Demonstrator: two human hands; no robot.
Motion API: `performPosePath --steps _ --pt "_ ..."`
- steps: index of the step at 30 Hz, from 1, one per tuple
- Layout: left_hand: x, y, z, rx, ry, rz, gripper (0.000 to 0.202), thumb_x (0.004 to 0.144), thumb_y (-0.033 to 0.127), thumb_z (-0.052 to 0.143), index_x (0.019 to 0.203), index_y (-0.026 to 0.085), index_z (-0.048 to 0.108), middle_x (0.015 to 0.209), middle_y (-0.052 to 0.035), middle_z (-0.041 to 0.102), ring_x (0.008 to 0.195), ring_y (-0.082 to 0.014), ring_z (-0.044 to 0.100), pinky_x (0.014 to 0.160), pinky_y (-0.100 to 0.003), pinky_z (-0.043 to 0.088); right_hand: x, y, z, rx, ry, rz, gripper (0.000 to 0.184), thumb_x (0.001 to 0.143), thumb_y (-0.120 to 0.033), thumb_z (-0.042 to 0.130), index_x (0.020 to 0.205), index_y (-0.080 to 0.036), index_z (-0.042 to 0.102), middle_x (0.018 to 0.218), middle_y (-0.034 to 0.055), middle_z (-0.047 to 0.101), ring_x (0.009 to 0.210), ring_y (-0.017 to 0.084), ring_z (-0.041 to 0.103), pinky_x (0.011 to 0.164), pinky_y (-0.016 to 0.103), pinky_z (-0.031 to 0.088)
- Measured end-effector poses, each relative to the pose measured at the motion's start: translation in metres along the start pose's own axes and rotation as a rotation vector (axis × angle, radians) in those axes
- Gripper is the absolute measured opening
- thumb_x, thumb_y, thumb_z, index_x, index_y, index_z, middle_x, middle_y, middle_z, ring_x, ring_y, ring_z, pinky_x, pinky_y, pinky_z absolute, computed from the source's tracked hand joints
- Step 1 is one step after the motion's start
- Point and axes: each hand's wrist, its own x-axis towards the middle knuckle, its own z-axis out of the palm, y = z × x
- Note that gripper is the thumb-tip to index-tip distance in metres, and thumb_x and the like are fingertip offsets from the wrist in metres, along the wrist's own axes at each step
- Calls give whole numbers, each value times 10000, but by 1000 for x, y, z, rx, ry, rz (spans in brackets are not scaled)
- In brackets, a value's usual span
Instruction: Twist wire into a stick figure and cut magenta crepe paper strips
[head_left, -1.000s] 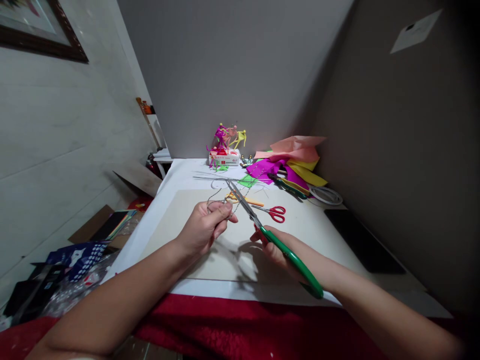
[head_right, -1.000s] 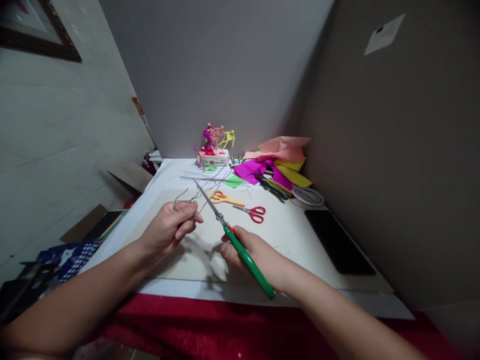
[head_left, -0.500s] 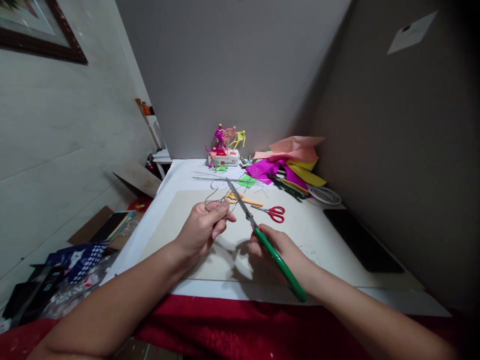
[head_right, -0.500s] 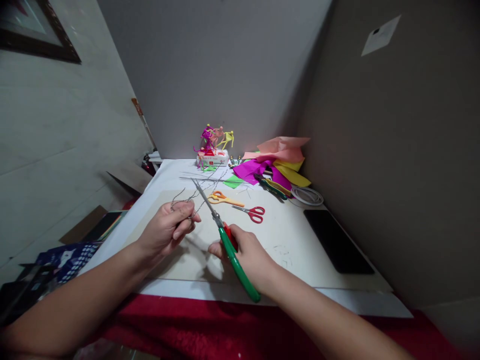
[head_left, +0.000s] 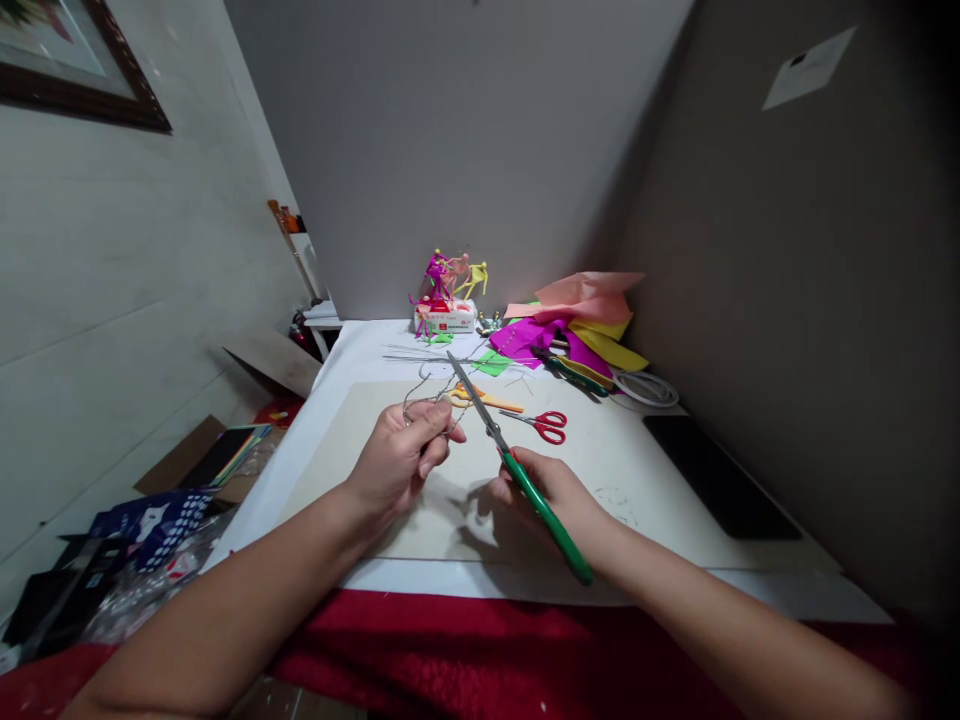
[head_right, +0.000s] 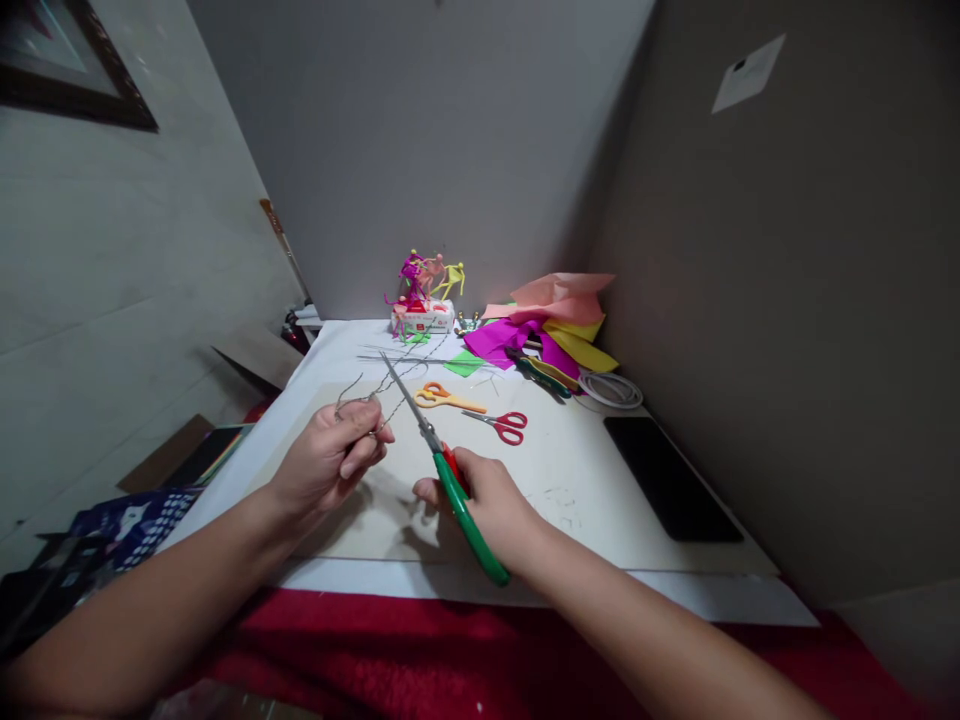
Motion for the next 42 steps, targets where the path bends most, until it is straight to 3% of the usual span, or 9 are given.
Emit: performPosePath --steps 5,11,16,22,26,30,33,37,42 --pt "2 1 -3 39 15 0 325 715 385 685 558 113 601 281 58 384 316 -19 254 419 -213 193 -9 2 -31 -99 -85 -14 305 773 -446 563 906 -175 526 794 19 602 685 155 511 609 250 394" --pt "9 0 -7 80 43 -14 336 779 398 626 601 113 620 291 74 342 325 -23 217 414 -211 184 -16 30 -61 -402 -56 85 383 706 -528 617 876 -188 572 783 43 616 671 181 537 571 251 361" --pt "12 -5 -7 168 -38 -114 322 789 405 601 647 120 648 300 70 345 332 -31 207 402 -213 147 -8 45 -61 -732 107 87 367 675 -498 645 828 -166 630 794 94 628 685 201 554 563 263 333" --pt "12 -7 -6 306 -127 -174 314 776 418 599 746 117 684 323 79 333 350 -41 197 395 -212 122 0 47 -58 -807 114 -66 324 731 -323 593 1000 -147 632 984 136 635 880 244 574 744 292 394" --pt "10 -8 -5 396 -208 -164 285 747 388 633 762 108 685 389 73 388 361 -36 259 402 -208 145 -4 33 -55 -867 141 -138 222 787 -318 555 884 -147 657 854 129 647 823 244 563 723 318 396" --pt "6 -8 1 600 -261 -161 265 720 362 653 700 99 672 427 50 432 381 -52 316 399 -211 174 -13 -6 -51 -713 380 -410 196 877 -255 451 864 -175 630 860 115 631 816 219 541 723 328 403" --pt "5 -9 3 671 -295 -110 241 703 321 671 599 107 634 450 44 433 429 -58 338 421 -207 208 -6 -26 -47 -700 346 -563 207 871 -219 477 1026 -186 611 1047 125 628 988 255 512 850 397 361" --pt "9 -14 -2 546 -263 -131 259 705 359 679 618 121 624 430 61 407 397 -47 289 401 -204 177 12 -21 -37 -498 135 -385 192 875 -247 480 784 -187 638 696 47 637 646 160 535 645 287 377" --pt "12 -15 -8 405 -191 -119 300 743 411 640 777 117 685 427 65 410 372 -47 292 392 -203 167 19 -5 -28 86 62 -76 274 866 -378 487 744 -167 612 661 17 629 531 123 552 540 236 402"
